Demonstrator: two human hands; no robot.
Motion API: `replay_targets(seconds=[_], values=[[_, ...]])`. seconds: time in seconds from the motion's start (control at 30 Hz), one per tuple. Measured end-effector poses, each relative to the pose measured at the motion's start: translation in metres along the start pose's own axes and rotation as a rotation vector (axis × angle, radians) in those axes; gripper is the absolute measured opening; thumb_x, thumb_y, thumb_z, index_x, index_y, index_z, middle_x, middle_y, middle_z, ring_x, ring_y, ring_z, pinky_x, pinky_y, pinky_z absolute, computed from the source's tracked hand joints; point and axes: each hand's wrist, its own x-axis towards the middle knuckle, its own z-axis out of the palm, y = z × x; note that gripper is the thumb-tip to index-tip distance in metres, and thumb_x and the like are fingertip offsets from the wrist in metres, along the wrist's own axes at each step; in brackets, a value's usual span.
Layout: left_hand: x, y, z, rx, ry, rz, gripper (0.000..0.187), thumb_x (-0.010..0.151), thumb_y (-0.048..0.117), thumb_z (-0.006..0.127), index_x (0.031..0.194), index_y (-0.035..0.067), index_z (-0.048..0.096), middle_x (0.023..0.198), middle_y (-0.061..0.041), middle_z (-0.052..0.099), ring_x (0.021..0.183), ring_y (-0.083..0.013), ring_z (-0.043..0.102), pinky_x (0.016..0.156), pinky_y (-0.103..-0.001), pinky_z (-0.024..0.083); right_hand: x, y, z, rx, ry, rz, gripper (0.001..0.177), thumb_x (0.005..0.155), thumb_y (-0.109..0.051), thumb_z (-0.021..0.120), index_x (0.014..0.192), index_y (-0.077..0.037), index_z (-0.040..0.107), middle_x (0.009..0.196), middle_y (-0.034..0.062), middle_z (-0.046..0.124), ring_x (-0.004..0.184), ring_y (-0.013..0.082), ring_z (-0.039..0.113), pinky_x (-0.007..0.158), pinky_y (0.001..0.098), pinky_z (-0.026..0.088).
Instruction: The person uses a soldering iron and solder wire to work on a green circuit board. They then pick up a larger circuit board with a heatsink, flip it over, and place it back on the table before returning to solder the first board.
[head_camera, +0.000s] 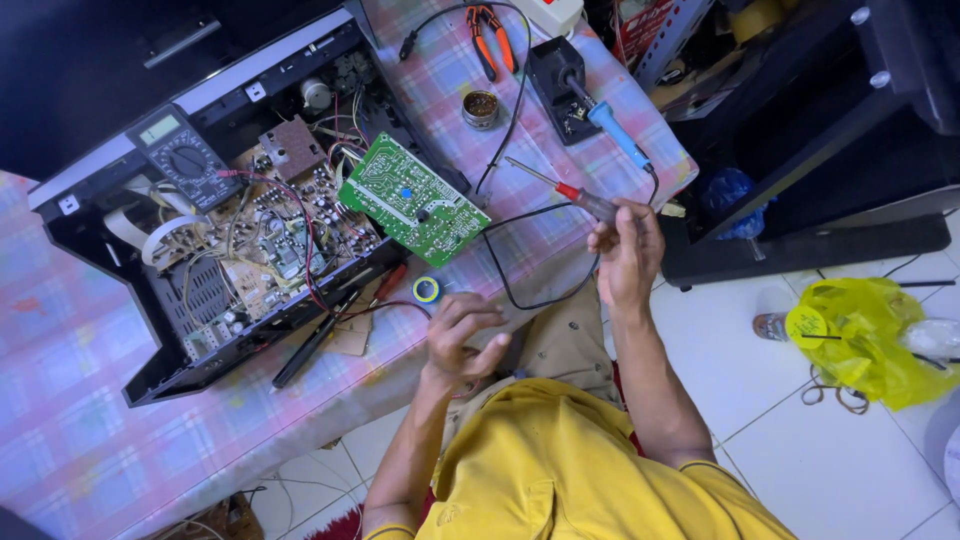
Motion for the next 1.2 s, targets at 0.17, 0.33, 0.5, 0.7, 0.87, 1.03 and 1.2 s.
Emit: replay_targets(seconds=[0.17,0.33,0.5,0.7,0.87,1.03,1.2], values=[[0.053,0.028,0.053,-0.204,-0.180,-0.338,0.036,0.101,0.024,0.062,0.129,0.001,0.065,0.105,-0.025,0.069,0.093,-0.0481,0.067,0.079,-0.054,0.058,-0.048,0.029,-0.024,0.214,0.063,0.222,0.019,0.109,-0.034,0.059,0.110,-0.015,0.062,0.078,0.0051,0.069,0.064,0.0116,0.071,0.057,0.0175,0.061],[0.047,0.017,0.084,-0.313,-0.225,-0.412,0.039,0.106,0.014,0.056,0.137,-0.008,0.058,0.110,-0.033,0.066,0.104,-0.0544,0.064,0.086,-0.056,0.058,-0.079,0.035,-0.028,0.322,0.106,0.425,0.026,0.106,-0.040,0.064,0.098,-0.016,0.066,0.076,0.0021,0.072,0.062,0.0085,0.073,0.055,0.0126,0.060],[0.060,0.024,0.085,-0.380,-0.236,-0.500,0.026,0.107,0.016,0.054,0.121,0.001,0.069,0.103,-0.023,0.072,0.101,-0.0420,0.071,0.087,-0.052,0.057,-0.078,0.033,-0.027,0.289,0.035,0.505,0.029,0.105,-0.042,0.066,0.096,-0.014,0.063,0.076,0.0049,0.069,0.059,0.0118,0.071,0.052,0.0157,0.059],[0.039,-0.001,0.085,-0.366,-0.213,-0.536,0.024,0.106,0.019,0.056,0.118,0.003,0.070,0.096,-0.021,0.073,0.091,-0.0348,0.072,0.085,-0.049,0.057,-0.066,0.023,-0.013,0.206,-0.293,0.344,0.044,0.109,-0.048,0.048,0.123,-0.009,0.062,0.100,0.0160,0.075,0.086,0.0255,0.078,0.070,0.0350,0.067],[0.036,-0.008,0.075,-0.355,-0.149,-0.555,0.021,0.106,0.014,0.056,0.115,0.001,0.069,0.089,-0.018,0.070,0.085,-0.0254,0.068,0.080,-0.044,0.057,0.014,0.013,-0.015,0.239,-0.110,0.310,0.024,0.108,-0.039,0.057,0.126,-0.024,0.056,0.115,-0.0003,0.072,0.096,0.0124,0.073,0.083,0.0233,0.063],[0.025,-0.006,0.072,-0.442,-0.102,-0.615,0.019,0.106,0.013,0.056,0.116,0.001,0.067,0.085,-0.014,0.066,0.086,-0.0147,0.059,0.079,-0.041,0.057,0.080,0.022,0.012,0.235,-0.046,0.281,0.018,0.101,-0.026,0.073,0.112,-0.013,0.065,0.110,0.0034,0.072,0.087,0.0148,0.073,0.080,0.0241,0.066],[0.008,-0.008,0.067,-0.499,-0.053,-0.671,0.016,0.104,0.012,0.058,0.111,-0.002,0.064,0.087,-0.014,0.063,0.079,-0.0226,0.071,0.069,-0.037,0.059,0.113,0.052,0.012,-0.172,-0.019,-0.032,0.037,0.112,-0.034,0.061,0.145,-0.023,0.049,0.116,0.0065,0.069,0.081,0.0158,0.074,0.065,0.0242,0.070]])
